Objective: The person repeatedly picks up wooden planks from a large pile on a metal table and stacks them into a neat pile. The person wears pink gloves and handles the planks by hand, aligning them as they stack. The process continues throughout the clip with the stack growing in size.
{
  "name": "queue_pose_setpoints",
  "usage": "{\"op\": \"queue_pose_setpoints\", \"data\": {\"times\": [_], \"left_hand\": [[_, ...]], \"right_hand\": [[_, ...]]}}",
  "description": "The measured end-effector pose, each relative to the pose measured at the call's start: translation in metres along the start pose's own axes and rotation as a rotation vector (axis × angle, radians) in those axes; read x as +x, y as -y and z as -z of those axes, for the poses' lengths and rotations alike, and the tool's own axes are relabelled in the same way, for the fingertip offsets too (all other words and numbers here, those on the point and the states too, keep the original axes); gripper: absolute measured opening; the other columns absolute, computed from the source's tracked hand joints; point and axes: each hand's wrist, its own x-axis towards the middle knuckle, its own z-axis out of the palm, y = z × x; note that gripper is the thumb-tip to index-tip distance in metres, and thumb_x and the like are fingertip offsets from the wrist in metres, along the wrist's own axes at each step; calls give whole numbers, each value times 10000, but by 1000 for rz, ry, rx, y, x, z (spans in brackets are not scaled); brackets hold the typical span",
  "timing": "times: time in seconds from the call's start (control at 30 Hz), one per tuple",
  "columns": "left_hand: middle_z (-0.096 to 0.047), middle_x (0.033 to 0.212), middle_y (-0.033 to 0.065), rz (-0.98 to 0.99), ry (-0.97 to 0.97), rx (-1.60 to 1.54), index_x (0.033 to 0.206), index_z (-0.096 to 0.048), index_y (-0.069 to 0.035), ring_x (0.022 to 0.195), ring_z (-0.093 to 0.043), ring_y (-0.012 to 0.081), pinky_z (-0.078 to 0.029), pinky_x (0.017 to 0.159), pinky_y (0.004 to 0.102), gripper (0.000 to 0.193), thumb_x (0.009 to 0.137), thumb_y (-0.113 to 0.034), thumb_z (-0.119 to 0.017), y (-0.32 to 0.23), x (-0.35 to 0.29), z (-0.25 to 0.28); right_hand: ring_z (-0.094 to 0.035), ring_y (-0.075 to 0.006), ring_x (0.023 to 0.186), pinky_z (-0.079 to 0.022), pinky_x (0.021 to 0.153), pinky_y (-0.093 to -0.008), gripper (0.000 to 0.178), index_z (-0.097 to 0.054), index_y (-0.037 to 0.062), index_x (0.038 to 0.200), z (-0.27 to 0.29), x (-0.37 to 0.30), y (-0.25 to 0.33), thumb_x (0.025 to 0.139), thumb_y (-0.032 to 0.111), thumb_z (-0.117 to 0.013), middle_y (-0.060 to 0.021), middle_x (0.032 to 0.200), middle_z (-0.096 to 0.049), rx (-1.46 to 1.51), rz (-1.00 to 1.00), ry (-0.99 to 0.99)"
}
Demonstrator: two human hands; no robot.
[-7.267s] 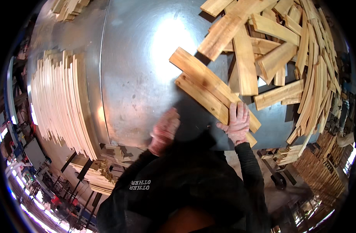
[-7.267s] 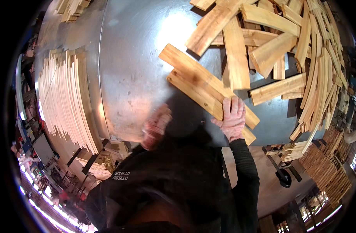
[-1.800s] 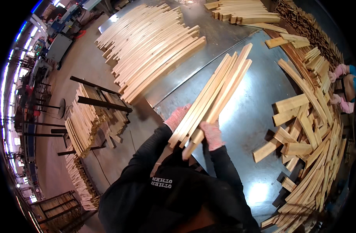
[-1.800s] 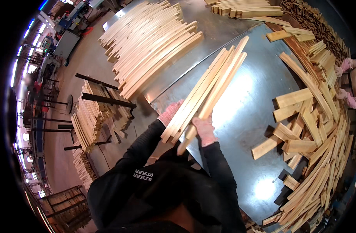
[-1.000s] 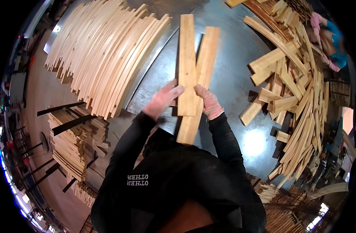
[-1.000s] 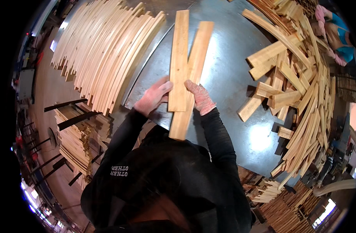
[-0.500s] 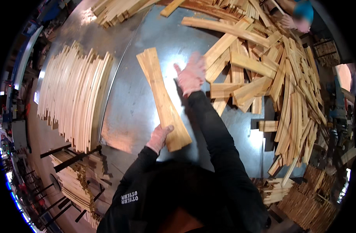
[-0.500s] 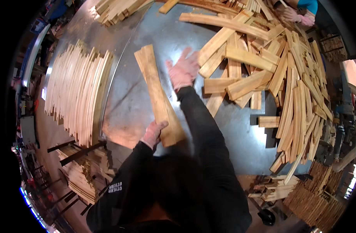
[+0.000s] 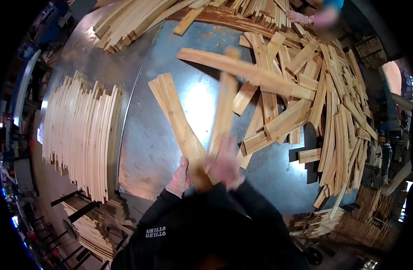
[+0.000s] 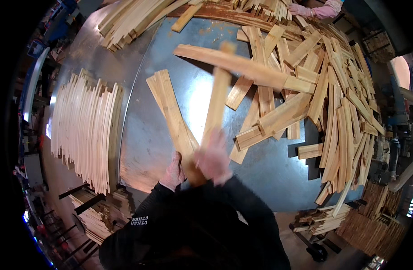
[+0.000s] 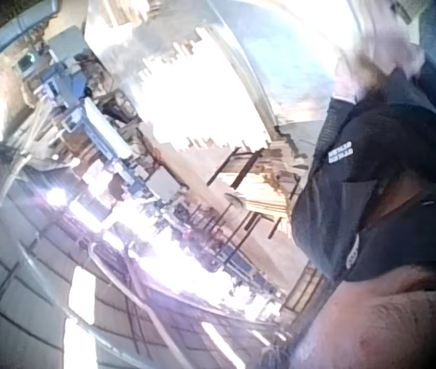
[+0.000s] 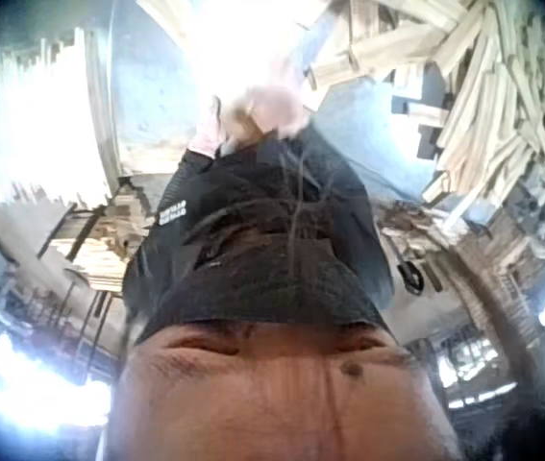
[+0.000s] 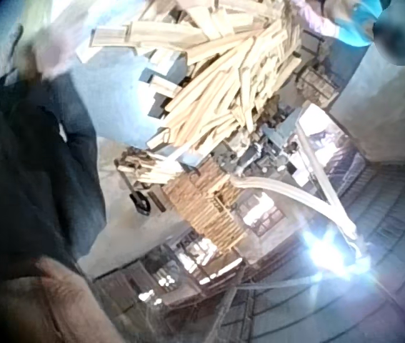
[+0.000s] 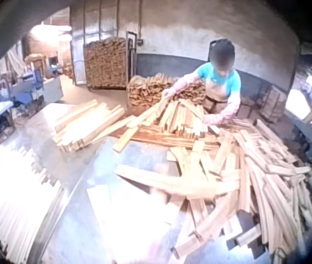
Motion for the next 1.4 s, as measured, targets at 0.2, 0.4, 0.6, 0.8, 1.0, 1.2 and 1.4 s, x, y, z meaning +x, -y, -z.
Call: {"op": "queue_pose_setpoints", "data": {"times": [0.2, 0.4, 0.6, 0.8, 1.0, 1.2, 1.4], "left_hand": [[-661, 1081, 78, 4, 63, 458, 1291, -556, -3, 989, -632, 168, -515, 928, 317, 411, 928, -188, -603, -11, -3, 2], [-661, 1123, 87, 44, -60, 424, 1316, -548, -8, 1011, -644, 194, -527, 924, 338, 473, 898, -201, -654, -4, 10, 11], [-645, 1153, 78, 22, -168, 430, 1333, -522, 4, 1055, -613, 190, -504, 937, 323, 555, 912, -323, -673, -6, 7, 13], [-589, 1267, 184, -357, -409, 1219, 1482, -304, -5, 1126, -613, 299, -485, 990, 408, 981, 797, -553, -743, -13, 2, -25], [-476, 1372, 281, -211, -620, 1853, 1543, -156, 0, 1245, -523, 409, -456, 1013, 492, 1230, 681, -634, -762, -57, -20, -47], [-456, 1411, 244, -200, -780, 1782, 1578, -76, -26, 1268, -508, 376, -415, 1049, 501, 1166, 770, -516, -758, -27, -17, -16], [-561, 1382, 173, -289, -88, 612, 1467, -411, -6, 1227, -582, 300, -489, 1010, 380, 749, 907, -427, -675, -57, -32, 15]], "right_hand": [[-489, -415, 1269, -458, 1009, -480, 804, -395, 45, 1454, 77, 51, 47, 800, 360, -740, -248, 1400, -469, -165, 105, 339], [-586, -413, 1175, -487, 978, -475, 902, -298, 84, 1513, 0, 161, -40, 800, 380, -764, -276, 1317, -563, -353, -87, 297], [-647, -380, 975, -509, 939, -444, 625, -410, 28, 1447, -9, 68, -7, 995, 443, -531, -179, 1022, -672, 179, -205, 465], [-582, -345, 1204, -473, 987, -410, 521, -454, -29, 1364, -61, -8, 6, 1031, 372, -450, -236, 1211, -626, 280, -62, 500], [-590, -382, 1144, -455, 1006, -406, 387, -587, 28, 1245, -81, 15, 12, 1021, 293, -416, -218, 1167, -642, 105, 189, 751], [-554, -108, 838, -470, 802, -228, 541, -391, -25, 1487, -106, -8, -42, 1022, 215, -527, -29, 1013, -614, 1014, -370, 717], [-552, -149, 847, -488, 779, -294, 579, -323, -57, 1483, -107, 22, -27, 1030, 230, -540, -54, 1025, -587, 1491, -630, 588]]}}
